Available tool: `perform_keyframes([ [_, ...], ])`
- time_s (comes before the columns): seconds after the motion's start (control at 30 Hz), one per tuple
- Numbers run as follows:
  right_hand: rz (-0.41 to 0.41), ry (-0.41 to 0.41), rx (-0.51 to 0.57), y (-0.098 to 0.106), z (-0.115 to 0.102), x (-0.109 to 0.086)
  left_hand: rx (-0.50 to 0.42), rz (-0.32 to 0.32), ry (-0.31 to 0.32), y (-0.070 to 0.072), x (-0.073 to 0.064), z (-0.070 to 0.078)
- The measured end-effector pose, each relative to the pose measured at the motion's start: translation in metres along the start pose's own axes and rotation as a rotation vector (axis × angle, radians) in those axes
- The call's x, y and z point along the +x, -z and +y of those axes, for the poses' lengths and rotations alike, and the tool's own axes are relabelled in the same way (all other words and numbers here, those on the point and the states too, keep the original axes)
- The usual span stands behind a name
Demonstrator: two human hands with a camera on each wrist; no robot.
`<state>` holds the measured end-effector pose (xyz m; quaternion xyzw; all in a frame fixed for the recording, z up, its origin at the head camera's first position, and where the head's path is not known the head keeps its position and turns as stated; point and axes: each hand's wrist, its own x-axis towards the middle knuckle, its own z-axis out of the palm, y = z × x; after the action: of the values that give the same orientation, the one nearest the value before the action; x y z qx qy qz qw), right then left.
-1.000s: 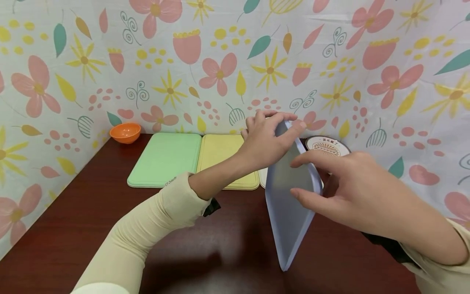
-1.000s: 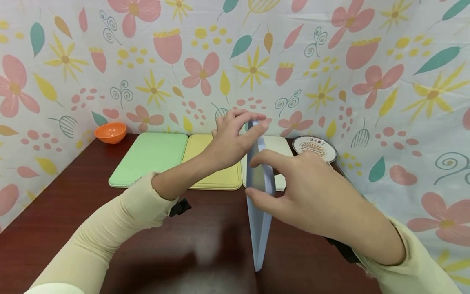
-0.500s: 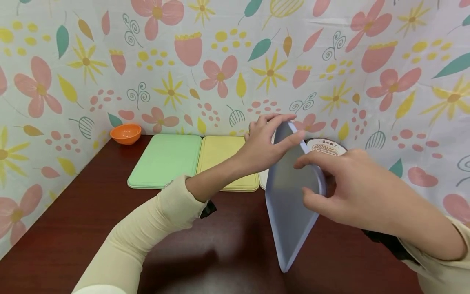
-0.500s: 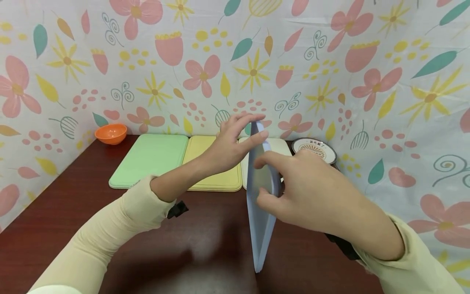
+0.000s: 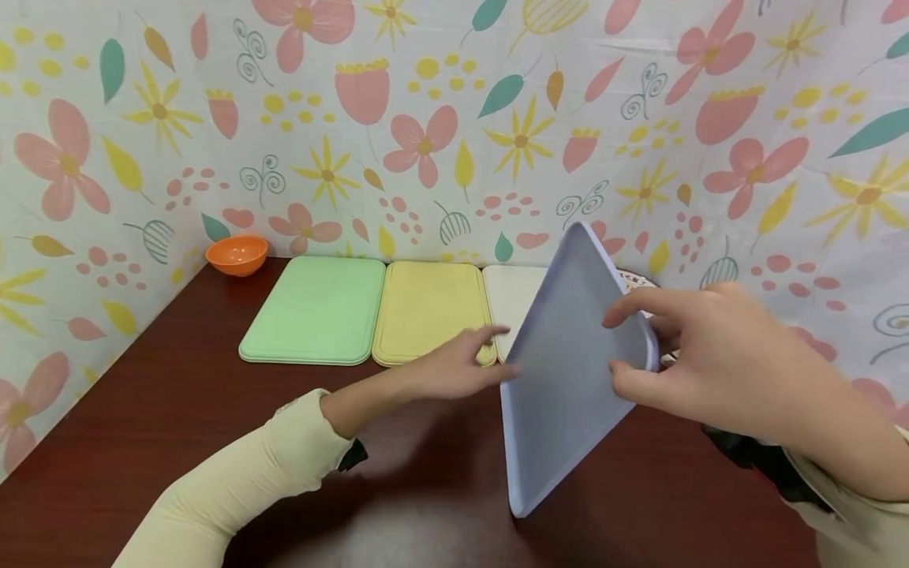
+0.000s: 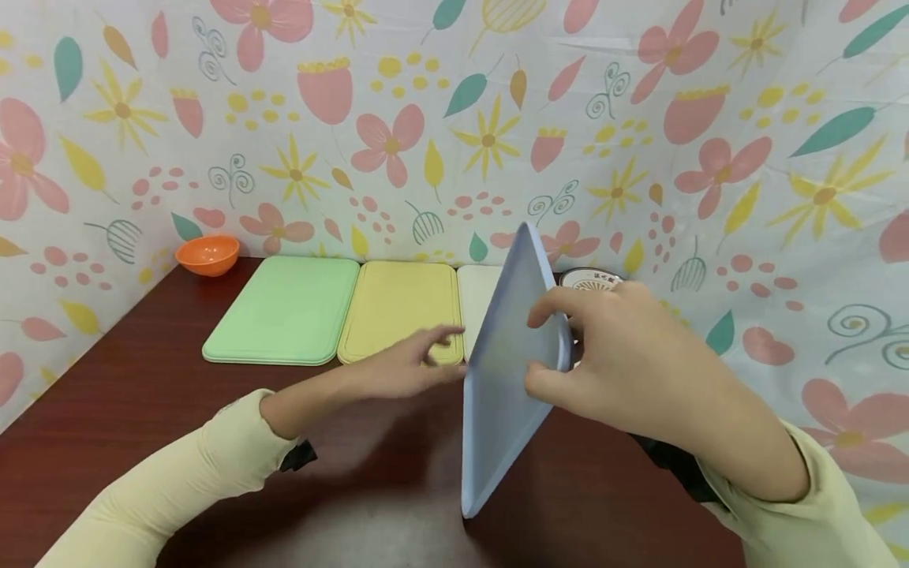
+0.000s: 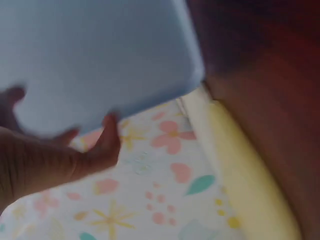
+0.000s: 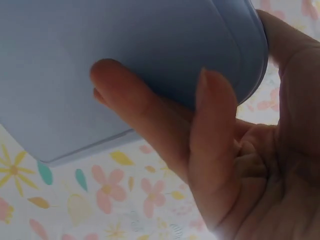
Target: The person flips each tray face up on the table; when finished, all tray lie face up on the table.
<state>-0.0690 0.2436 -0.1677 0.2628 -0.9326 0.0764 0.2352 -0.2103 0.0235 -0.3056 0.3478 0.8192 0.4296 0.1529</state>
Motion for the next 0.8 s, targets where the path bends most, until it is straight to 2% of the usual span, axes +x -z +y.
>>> perform_keyframes([
  [0.1,-0.012,-0.072,0.018,-0.001,0.004,-0.002,-0.024,-0.177,0.103,-0.002,-0.007,-0.018],
  [0.17,-0.015,-0.126,0.041,-0.002,0.006,-0.004,-0.032,-0.245,0.139,-0.002,-0.011,-0.026],
  [0.2,-0.017,-0.151,0.053,-0.003,0.006,-0.006,-0.031,-0.259,0.148,-0.002,-0.012,-0.029],
  [0.33,-0.003,-0.212,0.091,-0.005,0.01,-0.011,-0.017,-0.286,0.174,-0.003,-0.014,-0.038],
  [0.5,0.076,-0.27,0.182,-0.011,0.017,-0.02,-0.053,-0.33,0.2,-0.005,-0.012,-0.048],
  [0.6,0.119,-0.331,0.242,-0.015,0.024,-0.024,-0.064,-0.33,0.22,-0.006,-0.011,-0.054],
  [0.8,0.12,-0.433,0.33,-0.023,0.04,-0.033,-0.107,-0.312,0.292,-0.006,-0.01,-0.068],
])
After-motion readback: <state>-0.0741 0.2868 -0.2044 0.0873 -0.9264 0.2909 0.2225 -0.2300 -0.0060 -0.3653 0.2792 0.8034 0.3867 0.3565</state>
